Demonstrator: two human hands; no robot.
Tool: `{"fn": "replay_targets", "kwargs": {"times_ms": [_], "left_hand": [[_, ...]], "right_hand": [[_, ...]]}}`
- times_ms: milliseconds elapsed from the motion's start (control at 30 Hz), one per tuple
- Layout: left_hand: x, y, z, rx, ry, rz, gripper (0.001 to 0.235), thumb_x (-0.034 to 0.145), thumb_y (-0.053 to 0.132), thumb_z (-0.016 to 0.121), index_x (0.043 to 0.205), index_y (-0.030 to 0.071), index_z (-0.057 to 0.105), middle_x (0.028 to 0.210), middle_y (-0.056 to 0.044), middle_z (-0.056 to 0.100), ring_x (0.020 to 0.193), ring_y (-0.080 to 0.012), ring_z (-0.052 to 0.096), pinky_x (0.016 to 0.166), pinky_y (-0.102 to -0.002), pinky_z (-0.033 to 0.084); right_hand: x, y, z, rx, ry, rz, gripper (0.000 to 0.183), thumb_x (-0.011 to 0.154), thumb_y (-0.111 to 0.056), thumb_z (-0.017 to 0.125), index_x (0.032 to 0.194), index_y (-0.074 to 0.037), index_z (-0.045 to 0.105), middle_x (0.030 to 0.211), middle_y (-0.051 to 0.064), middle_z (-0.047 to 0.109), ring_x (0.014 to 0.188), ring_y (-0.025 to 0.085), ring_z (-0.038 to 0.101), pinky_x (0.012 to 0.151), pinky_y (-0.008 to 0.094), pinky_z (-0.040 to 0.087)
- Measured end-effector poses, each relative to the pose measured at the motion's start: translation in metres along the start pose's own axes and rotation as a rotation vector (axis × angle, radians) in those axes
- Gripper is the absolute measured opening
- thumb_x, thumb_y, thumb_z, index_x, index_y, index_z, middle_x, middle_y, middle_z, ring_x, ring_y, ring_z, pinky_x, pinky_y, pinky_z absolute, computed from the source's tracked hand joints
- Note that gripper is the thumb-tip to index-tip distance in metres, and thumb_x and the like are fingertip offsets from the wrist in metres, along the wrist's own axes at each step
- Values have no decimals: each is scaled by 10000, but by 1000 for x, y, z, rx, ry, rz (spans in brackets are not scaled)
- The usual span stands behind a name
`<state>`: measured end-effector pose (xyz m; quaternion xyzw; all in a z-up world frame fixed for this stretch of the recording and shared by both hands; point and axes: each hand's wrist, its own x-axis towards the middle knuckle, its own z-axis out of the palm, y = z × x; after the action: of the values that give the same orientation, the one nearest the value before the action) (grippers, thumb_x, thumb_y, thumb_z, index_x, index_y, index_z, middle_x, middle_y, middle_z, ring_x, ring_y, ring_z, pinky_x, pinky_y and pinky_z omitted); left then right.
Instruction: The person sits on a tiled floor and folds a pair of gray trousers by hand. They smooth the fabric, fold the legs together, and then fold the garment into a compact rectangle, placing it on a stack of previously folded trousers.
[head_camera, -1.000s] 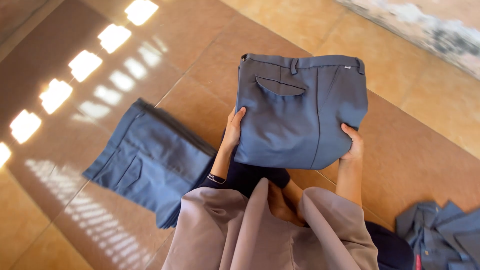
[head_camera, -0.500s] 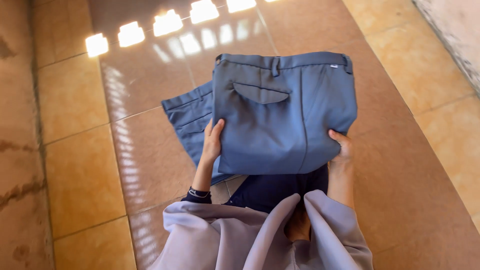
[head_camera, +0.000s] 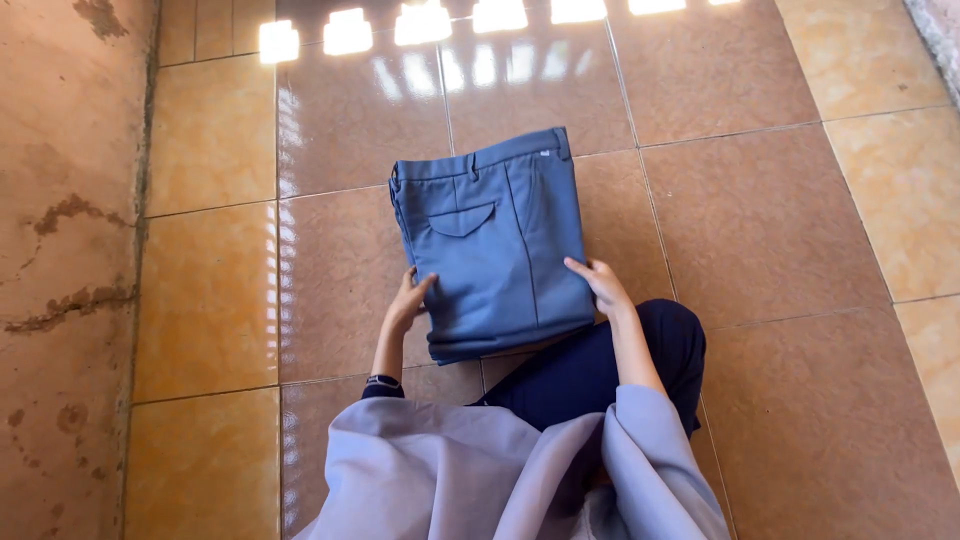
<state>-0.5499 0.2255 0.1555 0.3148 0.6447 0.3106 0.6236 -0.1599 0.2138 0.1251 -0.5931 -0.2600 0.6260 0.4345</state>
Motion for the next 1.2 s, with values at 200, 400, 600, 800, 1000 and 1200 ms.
{"fn": "replay_targets", "kwargs": {"times_ms": [200, 400, 600, 800, 1000, 1200], "left_hand": [[-49, 17, 0, 40, -188, -82, 1097, 881, 395, 828, 1604, 52, 78, 1570, -417, 191, 1412, -626, 266, 1048, -761, 290], [-32, 10, -41, 435, -233, -10, 696, 894, 431, 769, 1361, -19, 515, 1012, -179, 674, 907, -266, 600, 641, -311, 399], [7, -46, -21, 790, -46, 65, 915, 727, 605, 840, 1351, 64, 447, 1082, -190, 754, 1179, -375, 664, 985, -534, 518], [13, -24, 37, 746, 569, 547, 1171, 755, 414, 699, 1639, 51, 23, 1653, -328, 70, 1532, -479, 132, 1198, -671, 175], [15, -19, 75, 904, 391, 561, 869, 958, 683, 486, 1621, 160, 281, 1658, -293, 166, 1543, -472, 109, 1153, -751, 89], [31, -35, 81, 891, 429, 559, 865, 962, 697, 457, 1635, 201, 236, 1680, -258, 99, 1559, -435, 52, 1155, -742, 64]], "right_hand": [[-12, 6, -21, 57, -91, 97, 527, 937, -305, 786, 1359, -33, 625, 1225, 213, 694, 1066, 359, 705, 840, 515, 584], [-28, 12, -20, -40, -97, 36, 450, 888, -210, 829, 1257, -10, 665, 1068, 182, 727, 934, 304, 723, 735, 450, 611], [-3, 27, -20, -623, 176, -143, 797, 717, -447, 943, 1337, -82, 602, 1095, 189, 719, 1049, 334, 695, 822, 465, 573], [-58, -46, 69, -966, 353, -853, 753, 945, -393, 676, 1572, -106, 373, 1544, 330, 347, 1394, 535, 390, 1109, 647, 361], [-43, -26, 102, -1246, 144, -696, 736, 1033, -591, 424, 1650, -239, 231, 1676, 247, 141, 1539, 459, 123, 1187, 686, 128], [-38, -18, 97, -1268, 142, -615, 776, 1001, -670, 385, 1653, -300, 184, 1697, 198, 116, 1561, 404, 110, 1213, 651, 105]]}}
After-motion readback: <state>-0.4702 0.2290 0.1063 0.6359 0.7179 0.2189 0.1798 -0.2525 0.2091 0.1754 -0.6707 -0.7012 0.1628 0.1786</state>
